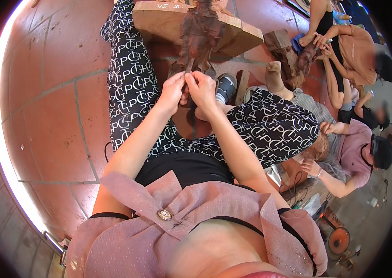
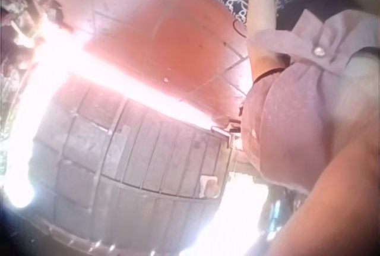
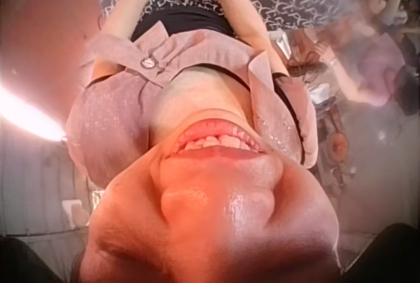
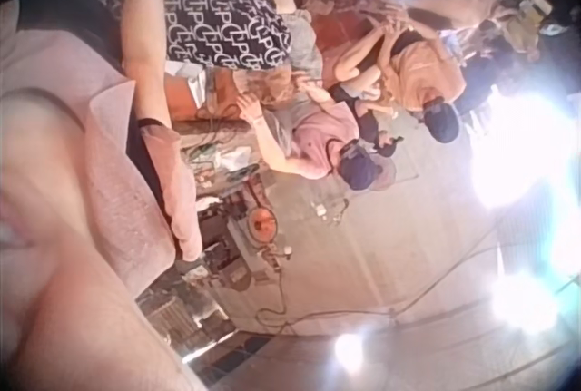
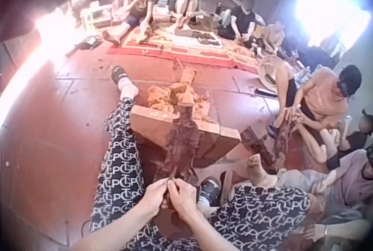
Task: The person sits on the floor and carves a piece of wood using a small knife. They hold the wood steady with one hand and use the other to scrape and shape the surface. The person occasionally pauses to inspect the wood or adjust their grip.
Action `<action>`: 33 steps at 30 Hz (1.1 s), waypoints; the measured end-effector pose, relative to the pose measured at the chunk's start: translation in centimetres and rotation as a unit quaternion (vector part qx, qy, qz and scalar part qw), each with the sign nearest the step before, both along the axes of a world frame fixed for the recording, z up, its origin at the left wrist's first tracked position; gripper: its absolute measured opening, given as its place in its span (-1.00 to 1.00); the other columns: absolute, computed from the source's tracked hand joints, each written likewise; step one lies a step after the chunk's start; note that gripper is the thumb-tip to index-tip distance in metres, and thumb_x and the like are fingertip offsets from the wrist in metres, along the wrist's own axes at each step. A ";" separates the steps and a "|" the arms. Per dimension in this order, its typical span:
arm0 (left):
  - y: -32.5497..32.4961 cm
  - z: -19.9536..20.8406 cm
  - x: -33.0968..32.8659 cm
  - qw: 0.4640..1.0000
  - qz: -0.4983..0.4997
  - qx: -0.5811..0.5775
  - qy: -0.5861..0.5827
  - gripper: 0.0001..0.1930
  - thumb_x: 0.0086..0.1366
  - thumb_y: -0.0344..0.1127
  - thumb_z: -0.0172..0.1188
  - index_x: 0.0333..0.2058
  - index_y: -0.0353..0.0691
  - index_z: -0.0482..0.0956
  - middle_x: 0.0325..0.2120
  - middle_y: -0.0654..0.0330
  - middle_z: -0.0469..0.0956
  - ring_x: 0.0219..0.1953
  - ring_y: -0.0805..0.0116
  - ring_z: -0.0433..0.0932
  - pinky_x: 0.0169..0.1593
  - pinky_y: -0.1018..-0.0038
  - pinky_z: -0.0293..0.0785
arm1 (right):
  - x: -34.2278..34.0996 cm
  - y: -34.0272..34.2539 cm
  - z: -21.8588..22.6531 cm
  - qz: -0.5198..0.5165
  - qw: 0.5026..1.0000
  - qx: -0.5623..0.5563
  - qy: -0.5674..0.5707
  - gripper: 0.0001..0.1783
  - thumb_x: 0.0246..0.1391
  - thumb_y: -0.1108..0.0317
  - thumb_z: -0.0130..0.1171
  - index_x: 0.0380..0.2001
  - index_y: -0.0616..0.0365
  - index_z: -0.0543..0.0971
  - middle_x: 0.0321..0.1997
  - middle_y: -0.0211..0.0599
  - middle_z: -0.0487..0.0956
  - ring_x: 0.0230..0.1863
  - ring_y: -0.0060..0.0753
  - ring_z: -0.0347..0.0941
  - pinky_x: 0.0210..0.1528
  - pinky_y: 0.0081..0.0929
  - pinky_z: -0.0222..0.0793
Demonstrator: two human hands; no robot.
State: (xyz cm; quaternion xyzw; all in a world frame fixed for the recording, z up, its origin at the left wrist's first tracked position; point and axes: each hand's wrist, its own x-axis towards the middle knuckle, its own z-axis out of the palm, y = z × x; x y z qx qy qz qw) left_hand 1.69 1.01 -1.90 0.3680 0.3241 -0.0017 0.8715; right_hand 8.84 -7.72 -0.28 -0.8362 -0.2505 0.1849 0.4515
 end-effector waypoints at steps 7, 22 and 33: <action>-0.6 0.4 -0.6 0.995 0.015 -0.078 0.054 -0.70 0.38 -0.20 -0.15 0.02 -0.08 0.37 -0.66 0.37 0.25 -0.74 0.60 0.13 -0.70 0.67 -0.02 | 0.1 -0.2 -1.0 0.003 0.998 -0.069 0.002 -0.70 -0.02 0.20 0.01 -0.61 0.21 0.54 -0.70 -0.13 0.52 -0.56 -0.07 0.51 -0.42 -0.21 0.40; -2.3 0.4 -2.0 0.987 0.018 -0.150 0.050 -0.79 0.36 -0.31 -0.21 -0.12 -0.11 0.38 -0.63 0.36 0.28 -0.72 0.61 0.14 -0.68 0.66 0.03 | -0.5 -1.6 -0.4 0.023 0.993 -0.102 0.055 -0.68 0.00 0.20 0.02 -0.60 0.23 0.56 -0.73 -0.19 0.52 -0.60 -0.22 0.52 -0.45 -0.28 0.41; -3.8 0.6 -1.9 0.992 -0.033 0.120 0.006 -0.77 0.33 -0.34 -0.08 -0.07 -0.23 0.36 -0.55 0.28 0.43 -0.66 0.57 0.36 -0.67 0.65 0.28 | 0.3 -2.7 -1.4 0.006 0.993 -0.043 0.114 -0.70 0.00 0.20 0.09 -0.50 0.28 0.54 -0.63 -0.17 0.51 -0.57 -0.39 0.42 -0.46 -0.39 0.31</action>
